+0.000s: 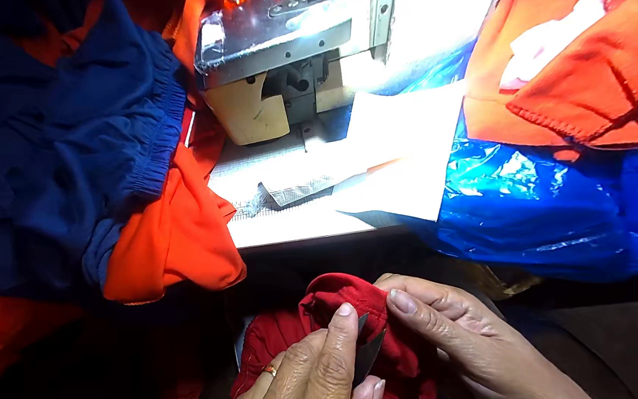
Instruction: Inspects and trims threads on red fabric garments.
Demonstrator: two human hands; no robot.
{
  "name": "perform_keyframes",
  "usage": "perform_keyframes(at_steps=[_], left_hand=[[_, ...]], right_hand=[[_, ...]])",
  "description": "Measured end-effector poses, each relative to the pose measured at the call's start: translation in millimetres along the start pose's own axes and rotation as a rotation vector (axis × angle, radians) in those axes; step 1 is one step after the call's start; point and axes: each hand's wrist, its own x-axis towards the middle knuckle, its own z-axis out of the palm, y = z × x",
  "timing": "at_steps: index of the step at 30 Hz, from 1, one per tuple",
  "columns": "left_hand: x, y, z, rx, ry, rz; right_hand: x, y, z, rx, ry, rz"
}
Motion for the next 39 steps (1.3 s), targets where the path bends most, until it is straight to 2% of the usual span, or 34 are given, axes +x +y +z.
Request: perform_keyframes(at_steps=[6, 15, 23, 29, 34, 39], left_hand=[[-1, 2, 1, 0.050, 0.008, -0.003], [1, 4, -2, 0.054, -0.026, -0.013], [0, 1, 10, -0.178, 0.113, -0.023], [3, -3, 20, -0.174, 0.213, -0.024], [5, -5, 23, -0.171, 0.224, -0.012], [1, -4, 14, -0.164, 0.146, -0.006]], right_hand=[[-4, 0, 1, -0.166, 0.033, -0.109], [-5, 1, 1, -0.207, 0.043, -0.140], [-5, -6, 6, 0.034, 0.034, 0.021], [-6, 3, 10, -0.124, 0.069, -0.184], [-9, 4, 11, -0.036, 0.039, -0.101], [-9, -5, 14, 0.169, 0.117, 0.063]])
